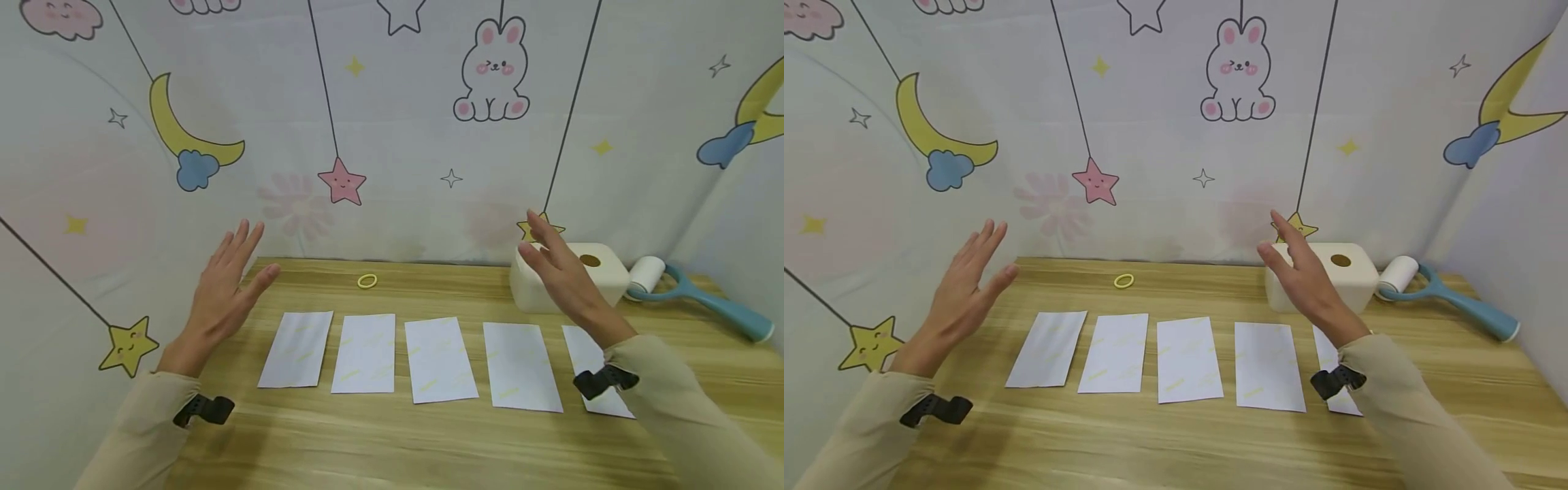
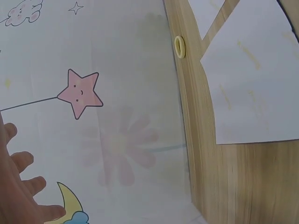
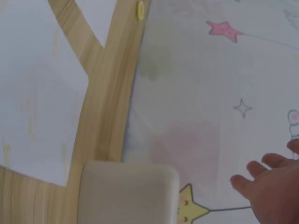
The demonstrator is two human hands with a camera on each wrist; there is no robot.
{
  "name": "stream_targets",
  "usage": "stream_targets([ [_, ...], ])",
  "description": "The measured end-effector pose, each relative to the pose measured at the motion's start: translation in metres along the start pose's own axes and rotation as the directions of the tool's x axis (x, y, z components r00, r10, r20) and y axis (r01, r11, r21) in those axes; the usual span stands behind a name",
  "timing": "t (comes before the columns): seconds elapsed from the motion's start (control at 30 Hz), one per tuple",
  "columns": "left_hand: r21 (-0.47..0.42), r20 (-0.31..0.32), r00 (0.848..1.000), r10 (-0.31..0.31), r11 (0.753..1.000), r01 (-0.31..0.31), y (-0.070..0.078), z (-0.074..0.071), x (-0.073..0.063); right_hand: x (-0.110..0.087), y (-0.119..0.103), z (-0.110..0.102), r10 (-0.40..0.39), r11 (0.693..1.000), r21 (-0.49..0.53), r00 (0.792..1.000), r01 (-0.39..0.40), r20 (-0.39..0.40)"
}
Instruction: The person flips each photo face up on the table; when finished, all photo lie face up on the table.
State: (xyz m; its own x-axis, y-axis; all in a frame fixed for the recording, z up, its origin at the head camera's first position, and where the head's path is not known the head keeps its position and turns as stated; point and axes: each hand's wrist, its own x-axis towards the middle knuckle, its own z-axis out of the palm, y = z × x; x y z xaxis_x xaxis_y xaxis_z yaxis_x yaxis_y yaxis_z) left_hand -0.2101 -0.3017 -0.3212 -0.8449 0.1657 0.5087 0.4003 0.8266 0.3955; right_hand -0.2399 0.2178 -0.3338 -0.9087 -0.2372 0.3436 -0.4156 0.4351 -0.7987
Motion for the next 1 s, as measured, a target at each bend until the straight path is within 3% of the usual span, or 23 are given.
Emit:
stream_targets([
  [0.43, -0.107, 0.011, 1.0, 0.008, 0.994, -0.007, -0.009, 0.007, -0.01, 0.022, -0.014, 0.067, -0.028, 0.993, 0.111, 0.999, 0.025, 0.027],
  [0.7, -0.108, 0.001, 1.0, 0.008, 0.994, -0.008, -0.018, 0.012, -0.019, 0.028, -0.022, 0.102, -0.024, 0.977, 0.215, 0.998, 0.012, 0.053],
  [1.0, -0.198, 0.015, 0.999, -0.036, 0.98, 0.038, -0.032, 0.016, -0.032, 0.034, -0.023, 0.142, -0.01, 0.959, 0.284, 0.996, -0.014, 0.085],
])
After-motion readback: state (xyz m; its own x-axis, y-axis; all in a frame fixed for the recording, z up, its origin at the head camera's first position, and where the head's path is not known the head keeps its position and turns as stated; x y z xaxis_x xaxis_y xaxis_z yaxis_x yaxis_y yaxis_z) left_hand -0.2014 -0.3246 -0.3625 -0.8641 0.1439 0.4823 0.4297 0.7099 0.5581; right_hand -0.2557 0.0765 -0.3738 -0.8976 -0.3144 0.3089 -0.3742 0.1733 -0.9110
